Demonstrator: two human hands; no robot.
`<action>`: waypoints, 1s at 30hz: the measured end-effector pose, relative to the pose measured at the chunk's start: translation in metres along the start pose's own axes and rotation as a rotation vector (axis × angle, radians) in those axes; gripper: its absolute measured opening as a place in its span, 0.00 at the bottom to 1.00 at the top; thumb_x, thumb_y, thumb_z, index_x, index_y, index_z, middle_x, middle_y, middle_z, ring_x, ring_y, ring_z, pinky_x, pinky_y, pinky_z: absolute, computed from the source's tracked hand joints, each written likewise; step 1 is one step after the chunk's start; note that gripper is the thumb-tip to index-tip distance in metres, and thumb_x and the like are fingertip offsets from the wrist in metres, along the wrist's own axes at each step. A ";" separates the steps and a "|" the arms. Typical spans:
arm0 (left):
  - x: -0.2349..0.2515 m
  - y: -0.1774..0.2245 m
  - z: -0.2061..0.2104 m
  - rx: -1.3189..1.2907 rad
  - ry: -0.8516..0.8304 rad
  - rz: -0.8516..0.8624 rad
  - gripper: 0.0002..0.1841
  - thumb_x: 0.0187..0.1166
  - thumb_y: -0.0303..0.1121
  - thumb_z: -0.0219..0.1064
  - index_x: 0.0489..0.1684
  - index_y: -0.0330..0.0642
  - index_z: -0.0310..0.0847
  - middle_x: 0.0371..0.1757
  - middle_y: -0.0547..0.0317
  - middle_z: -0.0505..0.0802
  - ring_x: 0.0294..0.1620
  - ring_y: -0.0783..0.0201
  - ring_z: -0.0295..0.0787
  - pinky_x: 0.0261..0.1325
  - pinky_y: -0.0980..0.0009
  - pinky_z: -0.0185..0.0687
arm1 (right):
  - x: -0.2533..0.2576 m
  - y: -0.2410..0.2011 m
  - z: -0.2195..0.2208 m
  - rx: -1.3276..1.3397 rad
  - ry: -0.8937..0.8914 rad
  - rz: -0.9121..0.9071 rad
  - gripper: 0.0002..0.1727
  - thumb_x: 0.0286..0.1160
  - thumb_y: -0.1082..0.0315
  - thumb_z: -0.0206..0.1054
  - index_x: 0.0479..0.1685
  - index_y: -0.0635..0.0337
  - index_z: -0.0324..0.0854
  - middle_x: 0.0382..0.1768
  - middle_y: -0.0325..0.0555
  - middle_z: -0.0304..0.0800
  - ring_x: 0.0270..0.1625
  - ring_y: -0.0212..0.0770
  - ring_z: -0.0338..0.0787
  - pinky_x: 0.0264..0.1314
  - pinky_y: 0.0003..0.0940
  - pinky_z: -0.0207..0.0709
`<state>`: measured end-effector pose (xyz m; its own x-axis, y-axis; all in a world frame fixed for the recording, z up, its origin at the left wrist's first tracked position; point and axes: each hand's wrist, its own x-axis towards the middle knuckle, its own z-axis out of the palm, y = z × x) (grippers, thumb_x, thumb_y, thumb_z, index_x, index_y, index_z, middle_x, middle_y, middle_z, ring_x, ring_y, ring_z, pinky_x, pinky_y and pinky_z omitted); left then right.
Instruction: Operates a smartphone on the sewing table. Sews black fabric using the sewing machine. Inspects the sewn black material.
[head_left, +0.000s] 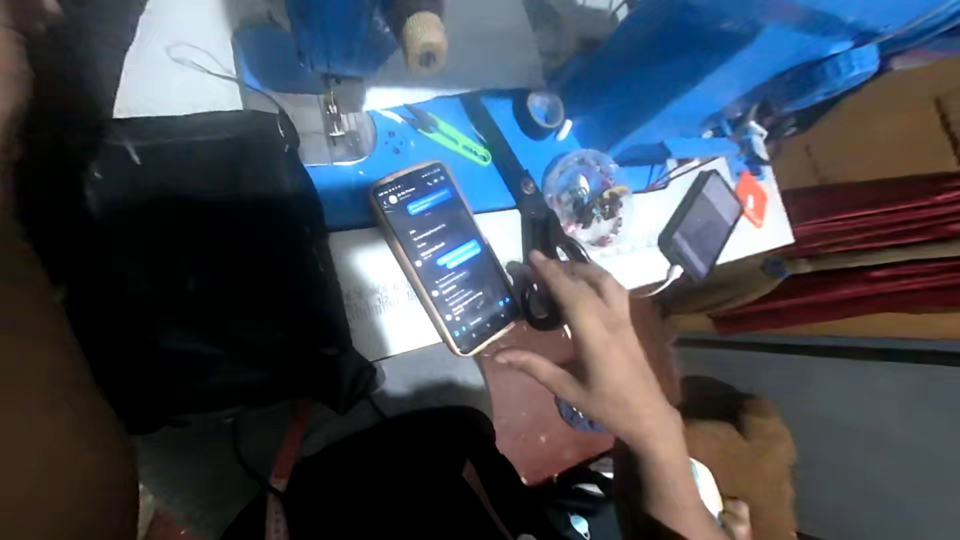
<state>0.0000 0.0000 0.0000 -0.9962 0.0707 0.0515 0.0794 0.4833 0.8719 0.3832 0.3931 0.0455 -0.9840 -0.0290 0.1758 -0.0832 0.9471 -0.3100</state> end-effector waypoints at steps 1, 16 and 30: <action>-0.005 0.014 0.006 0.066 0.001 0.027 0.17 0.92 0.43 0.53 0.56 0.39 0.81 0.44 0.65 0.86 0.40 0.82 0.82 0.46 0.80 0.80 | 0.003 -0.012 0.003 0.015 0.009 -0.006 0.49 0.67 0.32 0.73 0.86 0.51 0.68 0.74 0.50 0.82 0.78 0.56 0.76 0.82 0.64 0.61; -0.020 0.043 0.019 0.030 0.094 0.166 0.20 0.87 0.55 0.59 0.48 0.48 0.85 0.37 0.69 0.89 0.33 0.77 0.87 0.40 0.75 0.86 | 0.013 -0.053 0.045 0.041 0.239 0.200 0.53 0.64 0.32 0.75 0.86 0.55 0.66 0.73 0.47 0.83 0.85 0.57 0.69 0.89 0.76 0.39; -0.101 0.120 0.009 0.166 -0.680 0.616 0.11 0.80 0.43 0.66 0.41 0.50 0.94 0.32 0.74 0.95 0.31 0.82 0.90 0.37 0.79 0.89 | 0.051 -0.047 0.042 0.029 0.339 0.076 0.23 0.84 0.41 0.60 0.65 0.42 0.87 0.73 0.54 0.82 0.84 0.69 0.68 0.81 0.80 0.49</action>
<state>0.1109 0.0586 0.0953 -0.5451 0.8267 0.1396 0.6429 0.3053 0.7024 0.3305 0.3340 0.0295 -0.8795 0.1534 0.4505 -0.0213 0.9330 -0.3594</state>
